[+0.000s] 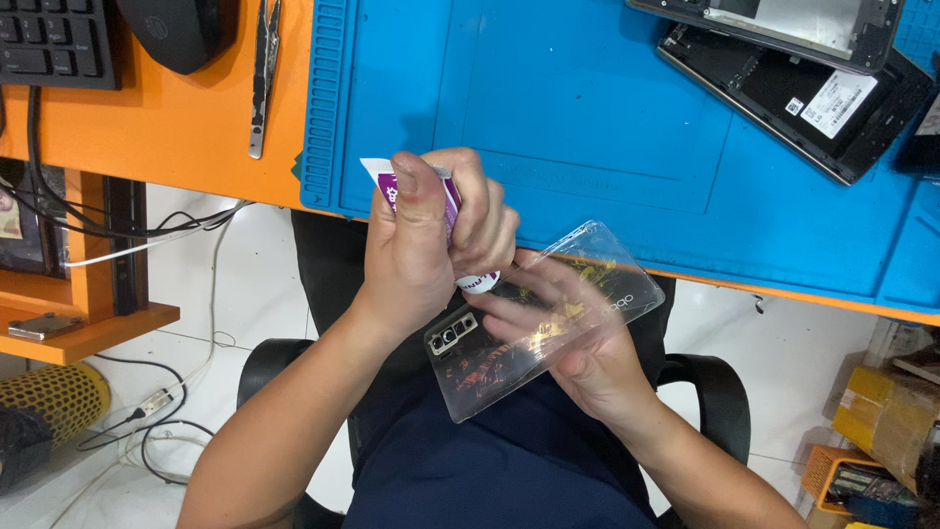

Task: The person applies adhesive from a tube onto the edges of a transparent smartphone back cover. They hold the cover in one hand and squeeze the tube with the other, moving along the perimeter to apply the substance.

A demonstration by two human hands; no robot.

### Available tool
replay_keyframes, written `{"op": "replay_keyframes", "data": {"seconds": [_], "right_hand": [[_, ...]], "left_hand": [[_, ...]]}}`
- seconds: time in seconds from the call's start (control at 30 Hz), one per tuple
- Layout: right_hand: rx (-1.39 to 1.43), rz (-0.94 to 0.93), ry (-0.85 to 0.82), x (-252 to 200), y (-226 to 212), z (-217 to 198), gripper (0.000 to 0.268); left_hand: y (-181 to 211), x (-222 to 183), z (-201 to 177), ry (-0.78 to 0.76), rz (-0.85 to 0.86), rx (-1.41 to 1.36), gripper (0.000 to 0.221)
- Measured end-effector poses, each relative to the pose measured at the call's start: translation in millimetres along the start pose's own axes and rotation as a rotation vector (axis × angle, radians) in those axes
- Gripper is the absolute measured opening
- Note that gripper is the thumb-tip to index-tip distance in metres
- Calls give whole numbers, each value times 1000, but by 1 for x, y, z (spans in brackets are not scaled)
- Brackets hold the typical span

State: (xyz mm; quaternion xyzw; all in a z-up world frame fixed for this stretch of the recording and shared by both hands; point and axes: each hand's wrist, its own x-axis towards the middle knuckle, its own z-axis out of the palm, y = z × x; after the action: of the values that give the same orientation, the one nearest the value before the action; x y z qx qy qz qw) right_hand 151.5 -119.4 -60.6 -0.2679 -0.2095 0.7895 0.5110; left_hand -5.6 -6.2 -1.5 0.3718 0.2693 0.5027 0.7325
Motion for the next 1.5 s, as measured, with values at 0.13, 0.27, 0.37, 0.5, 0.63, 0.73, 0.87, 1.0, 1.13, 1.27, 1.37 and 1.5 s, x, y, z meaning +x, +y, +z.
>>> {"op": "replay_keyframes", "data": {"seconds": [0.13,0.27,0.37,0.5,0.63,0.73,0.87,1.0,1.13,1.27,1.37,1.5], "right_hand": [[-23,8,-1,0,-2,0,103],[-13,12,-10,0,-2,0,101],[16,9,-12,0,0,-1,101],[-3,6,-18,0,0,-2,102],[-20,6,-12,-1,3,-4,101],[4,-6,-21,0,4,-4,99],[9,-2,-13,0,2,-3,102],[-9,-9,-22,1,2,-1,100],[-26,0,-1,-1,2,-2,103],[-31,12,5,-1,2,-1,106],[-52,9,-4,0,1,-1,105],[-33,12,0,1,1,-1,106]], "left_hand": [[2,-2,-3,-4,-2,47,62],[3,-4,-3,7,-8,27,63],[2,-6,-5,7,-8,-5,62],[3,-7,-7,21,-11,-12,62],[3,-10,-9,4,0,-2,61],[4,-10,-9,17,4,-2,61],[4,-12,-10,12,14,-8,61],[4,-13,-11,10,9,-12,62],[5,-15,-12,12,7,-2,62],[6,-17,-13,16,14,-15,62],[8,-18,-13,25,11,-3,62],[8,-19,-14,28,13,-3,61]]}}
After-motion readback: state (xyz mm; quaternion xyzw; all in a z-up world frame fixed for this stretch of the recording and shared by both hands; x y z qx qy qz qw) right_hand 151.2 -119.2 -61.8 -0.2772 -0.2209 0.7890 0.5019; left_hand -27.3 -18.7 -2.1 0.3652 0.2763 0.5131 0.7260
